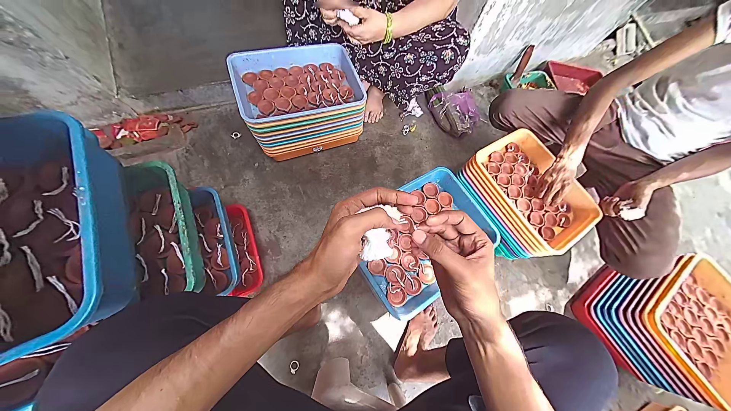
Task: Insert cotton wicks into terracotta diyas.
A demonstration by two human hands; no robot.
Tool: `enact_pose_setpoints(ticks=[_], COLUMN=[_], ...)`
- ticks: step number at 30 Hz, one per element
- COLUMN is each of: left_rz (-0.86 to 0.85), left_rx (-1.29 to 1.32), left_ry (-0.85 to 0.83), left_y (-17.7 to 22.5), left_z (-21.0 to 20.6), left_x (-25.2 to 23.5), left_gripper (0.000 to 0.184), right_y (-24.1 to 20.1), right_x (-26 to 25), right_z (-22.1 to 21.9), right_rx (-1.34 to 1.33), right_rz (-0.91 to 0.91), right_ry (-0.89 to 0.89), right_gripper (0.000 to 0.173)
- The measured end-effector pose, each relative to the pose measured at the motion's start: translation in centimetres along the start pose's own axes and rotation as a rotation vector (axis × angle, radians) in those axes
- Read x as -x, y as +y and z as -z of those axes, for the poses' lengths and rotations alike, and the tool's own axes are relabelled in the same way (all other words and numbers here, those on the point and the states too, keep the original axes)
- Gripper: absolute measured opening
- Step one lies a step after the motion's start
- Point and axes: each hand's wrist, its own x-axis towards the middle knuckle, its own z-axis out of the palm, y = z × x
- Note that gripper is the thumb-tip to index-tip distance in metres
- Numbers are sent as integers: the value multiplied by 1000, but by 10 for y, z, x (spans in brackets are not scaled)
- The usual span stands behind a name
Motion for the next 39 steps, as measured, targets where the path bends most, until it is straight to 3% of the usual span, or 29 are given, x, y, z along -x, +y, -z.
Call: enact_pose_setpoints(ticks=[3,10,19,39], left_rz=[-67,-264,-360,-396], left_rx=[-67,-192,-273,-408], left_ry=[16,-20,-42,-85], left_y=[-2,-6,-4,-7], left_z=[1,2,-2,-4], left_x=[0,-1,2,4], left_gripper=[37,46,48,61], right_y=[6,13,14,17], right_x=[3,11,13,14], right_z=[-5,-19,-24,-26], right_rx=[-22,-170,-371,-427], right_rz=[-23,-101,-249,-232], right_ry=[-27,49,100,143], right_gripper=[32,19,12,12])
